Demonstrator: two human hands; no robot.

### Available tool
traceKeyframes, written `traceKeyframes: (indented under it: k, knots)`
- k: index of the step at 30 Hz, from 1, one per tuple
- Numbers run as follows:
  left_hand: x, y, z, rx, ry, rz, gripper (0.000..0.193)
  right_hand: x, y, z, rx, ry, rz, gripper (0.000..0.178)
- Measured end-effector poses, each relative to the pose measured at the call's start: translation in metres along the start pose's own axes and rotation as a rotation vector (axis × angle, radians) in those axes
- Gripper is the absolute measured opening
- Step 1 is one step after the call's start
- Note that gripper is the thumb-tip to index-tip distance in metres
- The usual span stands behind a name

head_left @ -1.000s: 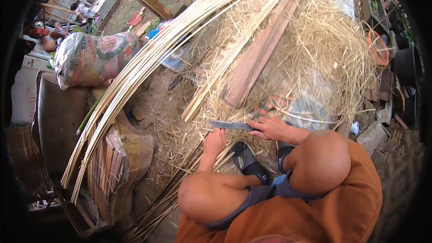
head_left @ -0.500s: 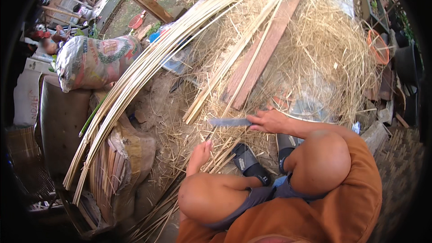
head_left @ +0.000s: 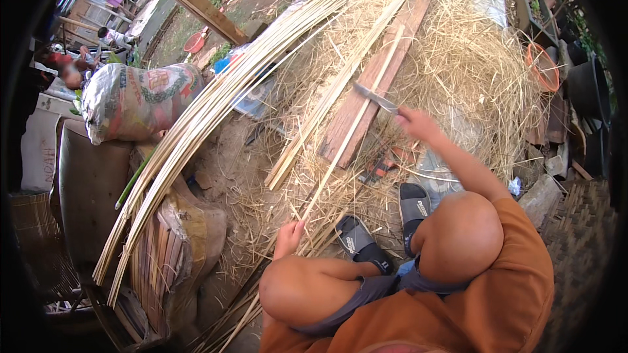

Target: The person sits on the ground and uses a knife to split long bamboo stalks into thin strips. They repeatedly position each stalk on a wooden plank, split it lengthwise, and set the resulting strips aside.

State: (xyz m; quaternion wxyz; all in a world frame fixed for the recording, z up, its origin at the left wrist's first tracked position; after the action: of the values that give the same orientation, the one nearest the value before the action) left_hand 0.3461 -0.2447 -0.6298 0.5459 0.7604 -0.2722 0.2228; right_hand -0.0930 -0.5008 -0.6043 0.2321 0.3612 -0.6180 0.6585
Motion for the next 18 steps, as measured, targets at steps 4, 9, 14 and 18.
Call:
traceKeyframes:
  k: [4, 9, 14, 18]
  knots:
    - [0.007, 0.016, 0.006, 0.242, 0.016, 0.009, 0.045, -0.017, -0.035, -0.011, -0.053, -0.131, 0.008, 0.036]
    - [-0.008, 0.046, 0.023, 0.039, 0.070, 0.014, 0.038, -0.047, -0.044, -0.029, 0.552, -0.238, -0.257, 0.034]
    - [0.014, 0.027, -0.017, 0.107, 0.063, -0.016, 0.035, 0.052, 0.017, 0.035, -0.118, 0.048, -0.192, 0.036]
    - [0.027, 0.025, -0.035, 0.150, 0.096, -0.012, 0.037, 0.014, -0.019, 0.014, 0.294, -0.106, -0.271, 0.036]
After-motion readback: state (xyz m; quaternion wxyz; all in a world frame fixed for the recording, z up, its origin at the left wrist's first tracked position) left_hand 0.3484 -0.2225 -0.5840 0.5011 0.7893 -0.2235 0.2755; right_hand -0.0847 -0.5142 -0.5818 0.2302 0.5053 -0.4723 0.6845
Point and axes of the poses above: each hand's wrist, its own z-axis towards the middle knuckle, its own x-axis out of the back of the hand, y = z × x, the point moved 3 cm from there along z, towards the middle knuckle, and after that the axes turned 3 degrees about y, right-handed, at the moved point
